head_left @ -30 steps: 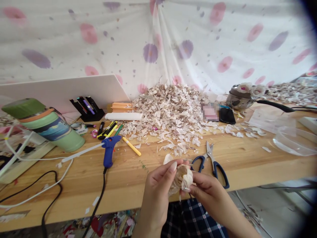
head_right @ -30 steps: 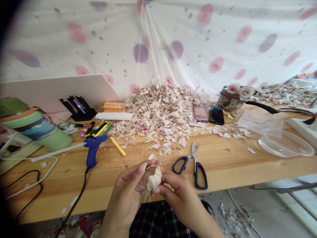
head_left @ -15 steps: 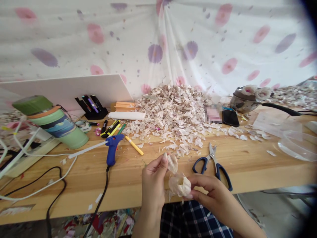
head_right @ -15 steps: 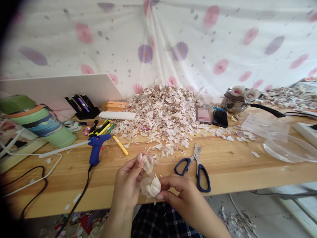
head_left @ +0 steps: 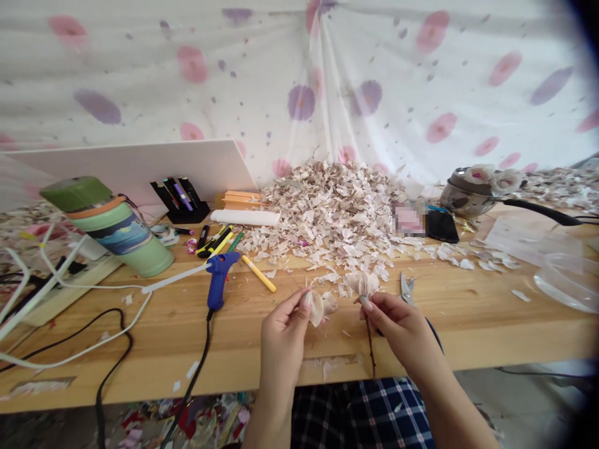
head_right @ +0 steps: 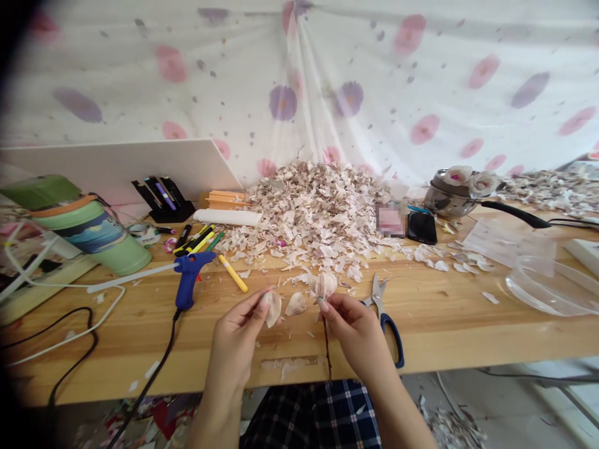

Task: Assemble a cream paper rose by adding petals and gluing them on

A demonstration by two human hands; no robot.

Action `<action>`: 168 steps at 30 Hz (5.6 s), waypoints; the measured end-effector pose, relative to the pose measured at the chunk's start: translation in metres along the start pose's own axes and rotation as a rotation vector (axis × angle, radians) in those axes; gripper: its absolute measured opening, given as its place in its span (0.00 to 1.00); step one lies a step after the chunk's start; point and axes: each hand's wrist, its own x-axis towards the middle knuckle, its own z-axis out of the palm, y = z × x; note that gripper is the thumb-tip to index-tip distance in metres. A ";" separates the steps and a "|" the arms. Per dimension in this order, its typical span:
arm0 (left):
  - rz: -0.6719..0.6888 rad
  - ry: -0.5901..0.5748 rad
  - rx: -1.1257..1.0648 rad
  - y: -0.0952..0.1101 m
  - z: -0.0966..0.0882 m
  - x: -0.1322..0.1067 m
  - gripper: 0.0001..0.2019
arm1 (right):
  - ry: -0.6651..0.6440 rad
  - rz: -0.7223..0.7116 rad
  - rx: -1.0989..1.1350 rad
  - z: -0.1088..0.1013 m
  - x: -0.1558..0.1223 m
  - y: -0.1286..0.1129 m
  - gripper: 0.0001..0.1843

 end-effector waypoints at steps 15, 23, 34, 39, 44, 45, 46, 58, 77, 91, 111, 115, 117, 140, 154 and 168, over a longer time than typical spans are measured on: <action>-0.062 -0.030 0.114 -0.019 -0.029 0.020 0.19 | 0.029 0.006 0.078 -0.010 -0.007 -0.012 0.21; 0.069 0.023 0.443 -0.022 -0.030 0.025 0.16 | 0.050 0.033 0.110 -0.007 -0.012 -0.016 0.22; 0.621 0.073 1.088 -0.012 -0.004 0.008 0.13 | 0.085 0.014 0.086 -0.006 -0.013 -0.014 0.22; 0.470 -0.106 1.132 -0.010 0.025 0.011 0.09 | 0.085 -0.004 0.140 -0.008 -0.016 -0.018 0.20; 0.435 -0.081 0.982 -0.013 0.022 0.015 0.07 | 0.104 -0.008 0.089 -0.014 -0.016 -0.013 0.22; 0.426 -0.075 0.934 -0.013 0.019 0.015 0.06 | 0.108 -0.014 0.079 -0.015 -0.015 -0.010 0.22; 0.412 -0.072 0.884 -0.013 0.016 0.015 0.04 | 0.105 -0.019 0.068 -0.015 -0.013 -0.008 0.22; 0.169 0.045 0.181 0.005 0.008 -0.009 0.12 | -0.017 -0.110 -0.555 0.033 0.014 -0.017 0.11; 0.268 -0.361 0.583 -0.002 -0.005 -0.017 0.22 | -0.216 -0.045 -0.172 0.012 -0.002 -0.032 0.13; 0.281 -0.252 0.690 -0.002 0.006 -0.021 0.16 | -0.109 -0.036 -0.132 0.001 -0.002 -0.018 0.10; 0.566 -0.196 0.759 -0.012 0.008 -0.021 0.17 | -0.105 0.072 0.171 0.002 -0.002 -0.015 0.10; 0.573 -0.185 0.746 -0.012 0.007 -0.021 0.16 | -0.059 0.044 0.086 -0.005 -0.006 -0.015 0.09; 0.569 -0.169 0.746 -0.013 0.008 -0.021 0.15 | -0.023 0.024 0.042 -0.006 -0.010 -0.016 0.11; 0.626 -0.137 0.700 -0.017 0.014 -0.024 0.13 | -0.009 -0.018 0.158 0.008 -0.012 -0.011 0.15; 0.730 -0.115 0.737 -0.021 0.013 -0.026 0.16 | -0.021 -0.002 0.186 -0.002 -0.016 -0.008 0.12; 0.487 -0.140 0.573 -0.008 0.018 -0.027 0.12 | -0.181 0.048 0.208 -0.002 -0.018 -0.017 0.15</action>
